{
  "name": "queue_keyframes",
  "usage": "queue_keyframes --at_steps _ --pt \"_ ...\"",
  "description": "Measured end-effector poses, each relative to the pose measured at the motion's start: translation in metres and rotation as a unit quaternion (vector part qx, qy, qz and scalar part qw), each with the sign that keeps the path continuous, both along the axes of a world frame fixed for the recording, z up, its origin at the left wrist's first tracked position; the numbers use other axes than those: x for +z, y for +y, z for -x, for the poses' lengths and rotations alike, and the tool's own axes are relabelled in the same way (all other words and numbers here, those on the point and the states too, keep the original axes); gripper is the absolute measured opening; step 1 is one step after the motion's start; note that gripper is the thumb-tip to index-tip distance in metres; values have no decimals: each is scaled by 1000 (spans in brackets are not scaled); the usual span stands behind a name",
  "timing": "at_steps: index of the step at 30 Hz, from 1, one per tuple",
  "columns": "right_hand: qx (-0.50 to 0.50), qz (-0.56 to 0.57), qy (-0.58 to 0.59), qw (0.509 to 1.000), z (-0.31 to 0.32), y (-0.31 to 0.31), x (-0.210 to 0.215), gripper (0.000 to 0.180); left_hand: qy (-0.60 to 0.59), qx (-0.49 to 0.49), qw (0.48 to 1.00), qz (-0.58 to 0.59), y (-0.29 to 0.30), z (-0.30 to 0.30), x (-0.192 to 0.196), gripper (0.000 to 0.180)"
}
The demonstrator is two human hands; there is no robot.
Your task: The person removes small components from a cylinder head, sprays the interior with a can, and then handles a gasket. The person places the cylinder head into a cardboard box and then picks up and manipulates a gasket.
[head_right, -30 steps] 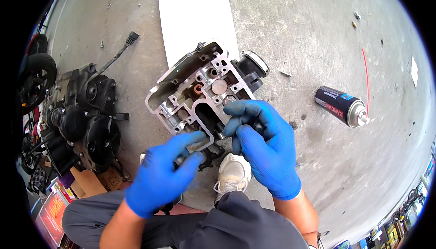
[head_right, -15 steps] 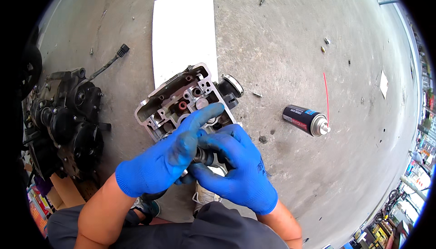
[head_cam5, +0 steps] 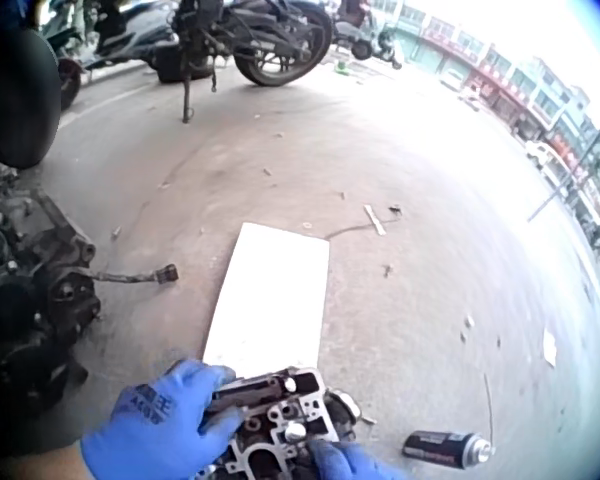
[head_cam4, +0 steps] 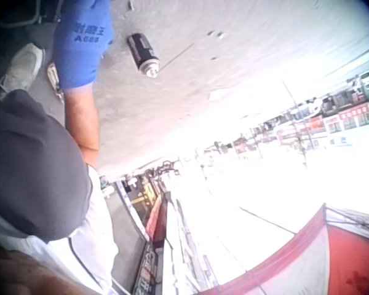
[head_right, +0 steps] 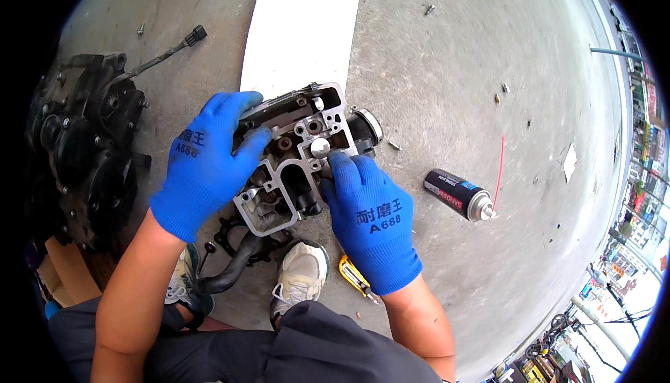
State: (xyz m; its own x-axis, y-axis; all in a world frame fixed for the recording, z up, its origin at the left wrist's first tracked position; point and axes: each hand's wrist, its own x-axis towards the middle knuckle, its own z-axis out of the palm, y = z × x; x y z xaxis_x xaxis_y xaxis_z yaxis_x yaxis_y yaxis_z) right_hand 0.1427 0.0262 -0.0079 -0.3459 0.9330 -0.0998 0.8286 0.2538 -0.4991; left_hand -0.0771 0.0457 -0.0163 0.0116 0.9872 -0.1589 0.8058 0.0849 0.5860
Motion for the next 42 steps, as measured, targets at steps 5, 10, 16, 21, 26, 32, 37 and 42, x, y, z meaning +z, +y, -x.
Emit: queue_keyframes --at_steps 5,10,16,21,26,32,37,42 --pt "-1 -18 -66 998 5 -13 -7 30 11 1 1000 22 -1 0 2 38" --pt "-39 -26 -35 998 11 -14 -13 22 -4 9 999 40 4 1 2 37" --pt "-37 -39 -29 998 11 -15 -19 21 -5 4 1000 14 3 1 -3 34" --pt "-24 -38 -24 999 5 -14 -23 22 -8 -4 1000 -15 2 1 -14 30" --pt "-28 -47 -3 999 13 -16 -23 22 3 8 1000 -27 0 3 -14 28" --pt "-49 -52 -7 997 20 -18 -25 26 15 23 999 -39 2 3 -16 23" --pt "-44 -64 66 995 6 -17 -34 28 14 22 998 -62 4 -2 -25 20" --pt "-64 -54 65 994 0 -17 -40 24 8 19 999 -48 8 -9 -29 20"
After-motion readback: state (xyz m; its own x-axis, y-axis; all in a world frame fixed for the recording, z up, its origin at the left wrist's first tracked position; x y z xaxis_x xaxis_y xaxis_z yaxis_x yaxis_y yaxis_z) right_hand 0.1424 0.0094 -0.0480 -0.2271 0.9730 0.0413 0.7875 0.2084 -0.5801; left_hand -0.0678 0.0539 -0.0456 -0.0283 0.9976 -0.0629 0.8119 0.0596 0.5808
